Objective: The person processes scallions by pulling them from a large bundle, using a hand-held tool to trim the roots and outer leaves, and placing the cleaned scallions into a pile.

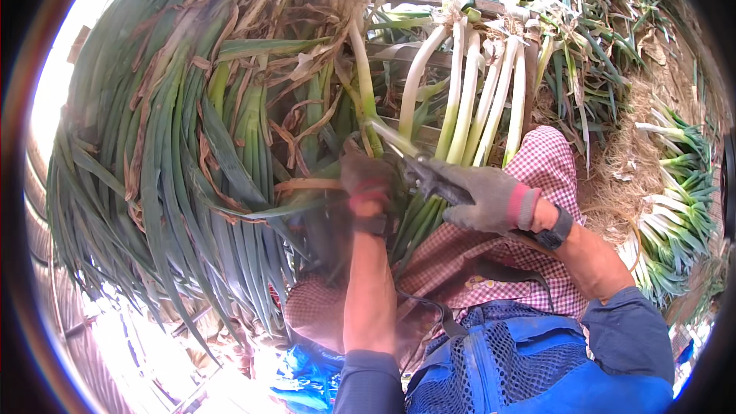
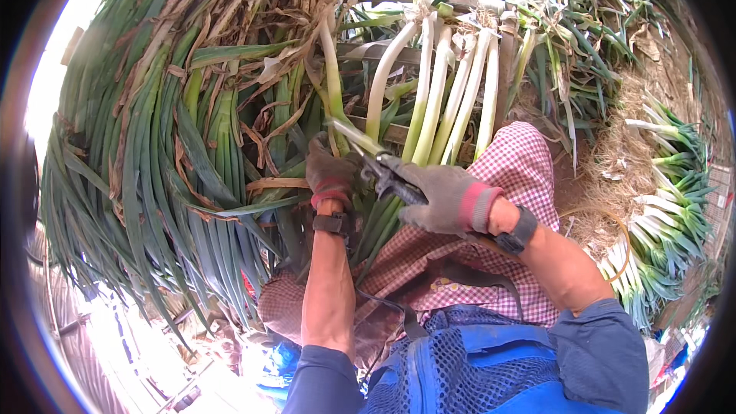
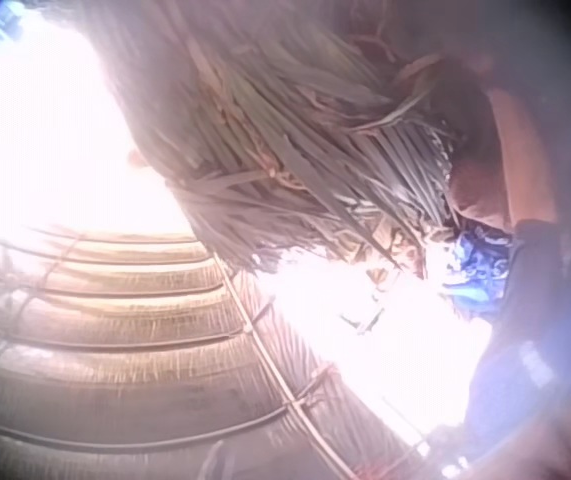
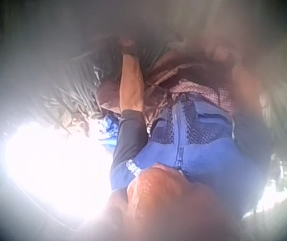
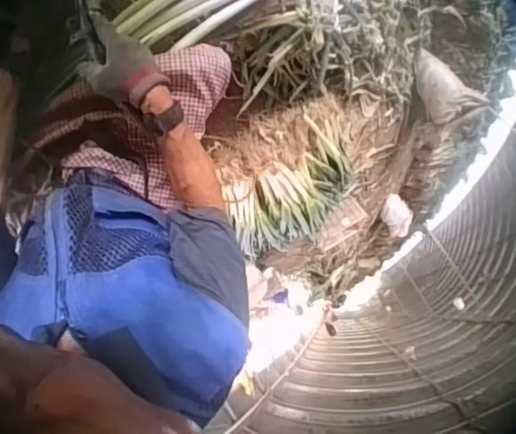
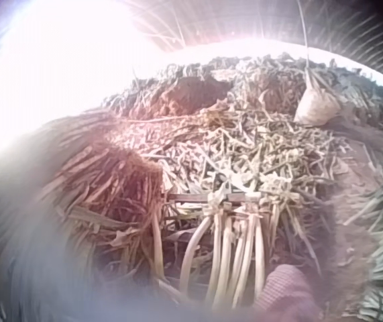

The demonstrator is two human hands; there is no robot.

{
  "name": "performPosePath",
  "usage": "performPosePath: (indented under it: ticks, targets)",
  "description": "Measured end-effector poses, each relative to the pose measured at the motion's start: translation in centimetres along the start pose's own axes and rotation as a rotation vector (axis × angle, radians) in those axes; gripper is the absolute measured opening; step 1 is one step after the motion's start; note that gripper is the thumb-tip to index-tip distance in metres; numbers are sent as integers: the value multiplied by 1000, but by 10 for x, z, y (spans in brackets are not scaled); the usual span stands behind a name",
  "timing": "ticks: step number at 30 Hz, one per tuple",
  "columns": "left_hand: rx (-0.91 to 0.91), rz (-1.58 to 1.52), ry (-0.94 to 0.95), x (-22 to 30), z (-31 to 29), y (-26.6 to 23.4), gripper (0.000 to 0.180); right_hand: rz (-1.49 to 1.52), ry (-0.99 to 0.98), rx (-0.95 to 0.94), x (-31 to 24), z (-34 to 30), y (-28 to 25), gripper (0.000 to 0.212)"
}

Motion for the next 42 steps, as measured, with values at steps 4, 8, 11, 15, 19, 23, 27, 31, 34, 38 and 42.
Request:
performPosePath:
  ticks: [4,8,11,15,19,23,27,31,34,38,42]
  targets:
    - [48,29,16,0,-9,1,74,76,63,-38,0,0,5,98]
    - [-14,8,-12,1,-13,-4,74,-25,18,-19,-7,5,3,97]
    - [-40,-46,-35,-2,-12,-7,73,-21,61,-34,-7,7,4,95]
    - [29,8,13,-3,-13,-8,69,-38,66,-47,-5,4,10,95]
    - [-13,-3,-24,-2,-15,-8,66,-80,-30,61,-10,2,15,96]
    - [-31,-29,-50,1,-15,-12,65,-121,36,-11,-12,5,17,95]
    - [-10,-34,-9,4,-15,-12,64,-133,86,81,-10,6,15,98]
    - [15,-56,-3,6,-18,-15,65,-129,50,4,-13,6,13,86]
    - [-25,-58,-29,9,-21,-21,66,-118,64,90,-17,24,4,84]
    - [-128,-109,-52,12,-24,-32,67,-184,111,152,-15,83,-21,79]
    - [-212,-276,-36,10,-28,-31,65,-256,91,231,-10,140,-44,76]
Point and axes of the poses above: each hand's wrist, its own z-axis towards the middle knuckle, its own y-axis out of the palm, x = y × z, the point moved 1 cm from there along z, towards the middle knuckle, and after that the axes turned 9 degrees about z, right-handed, at the moved point
